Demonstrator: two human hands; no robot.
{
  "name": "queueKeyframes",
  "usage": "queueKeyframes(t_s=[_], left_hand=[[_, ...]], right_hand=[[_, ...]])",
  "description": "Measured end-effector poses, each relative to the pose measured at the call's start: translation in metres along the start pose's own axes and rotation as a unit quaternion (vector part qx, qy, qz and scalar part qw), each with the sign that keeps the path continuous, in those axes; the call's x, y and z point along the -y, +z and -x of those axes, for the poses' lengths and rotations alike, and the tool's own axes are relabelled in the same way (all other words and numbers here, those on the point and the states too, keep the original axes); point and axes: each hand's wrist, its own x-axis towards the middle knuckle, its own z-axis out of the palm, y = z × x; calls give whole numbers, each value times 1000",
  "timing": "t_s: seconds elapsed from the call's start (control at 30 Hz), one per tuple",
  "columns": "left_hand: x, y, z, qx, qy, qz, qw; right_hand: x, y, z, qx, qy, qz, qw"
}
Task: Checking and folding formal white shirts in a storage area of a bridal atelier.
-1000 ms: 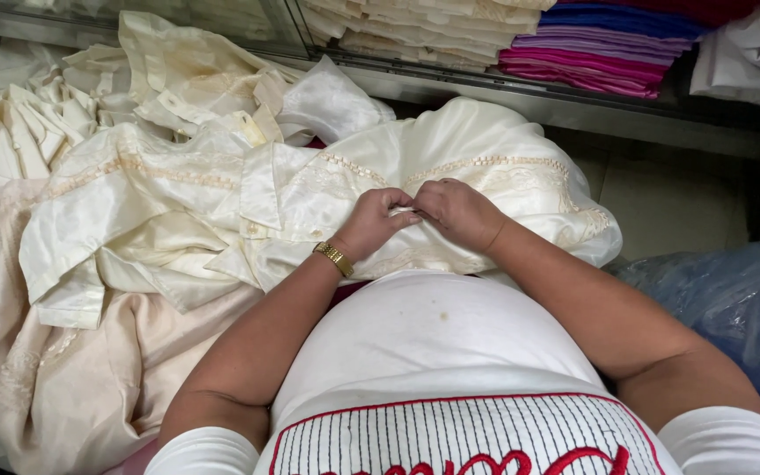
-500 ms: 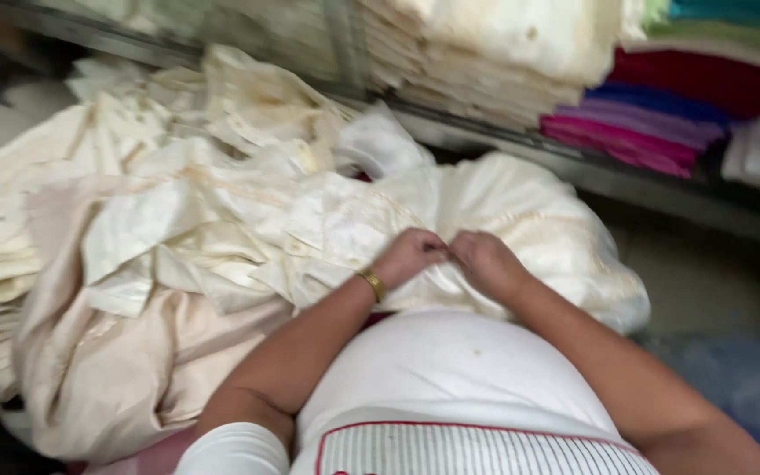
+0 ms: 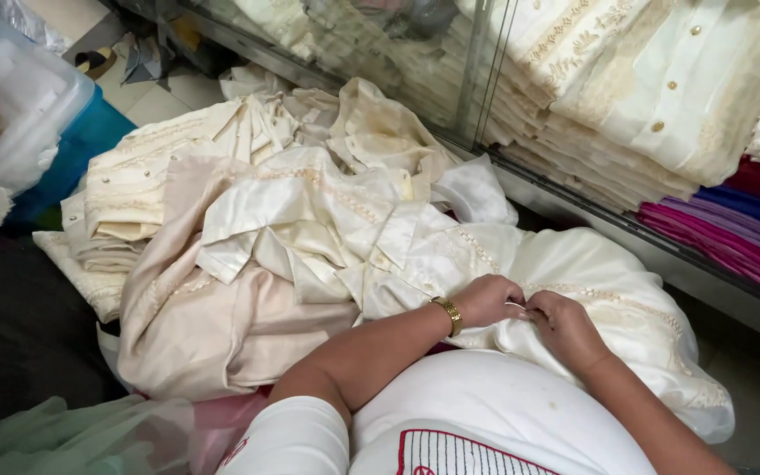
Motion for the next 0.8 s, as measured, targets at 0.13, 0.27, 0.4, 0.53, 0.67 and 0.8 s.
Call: queueKeyframes(t_s=[0.13, 0.27, 0.4, 0.53, 0.67, 0.8], left_hand=[[-6, -3, 7, -23, 31, -12, 999], [0, 4, 6, -30, 32, -6, 999], [-7, -4, 11, -10, 18, 32, 999], [10, 10, -3, -10, 8, 83, 997], [25, 21, -15, -26, -10, 157, 987], [36, 30, -22, -31, -13, 197, 980]], right_hand=[[-6, 3, -1, -15, 54, -103, 993], [8, -6, 4, -12, 84, -175, 981], [4, 2, 8, 0, 87, -171, 981], [18, -1, 10, -5, 47, -89, 995], [19, 2, 8, -19, -4, 9, 1000], [13, 7, 6, -30, -23, 26, 999]])
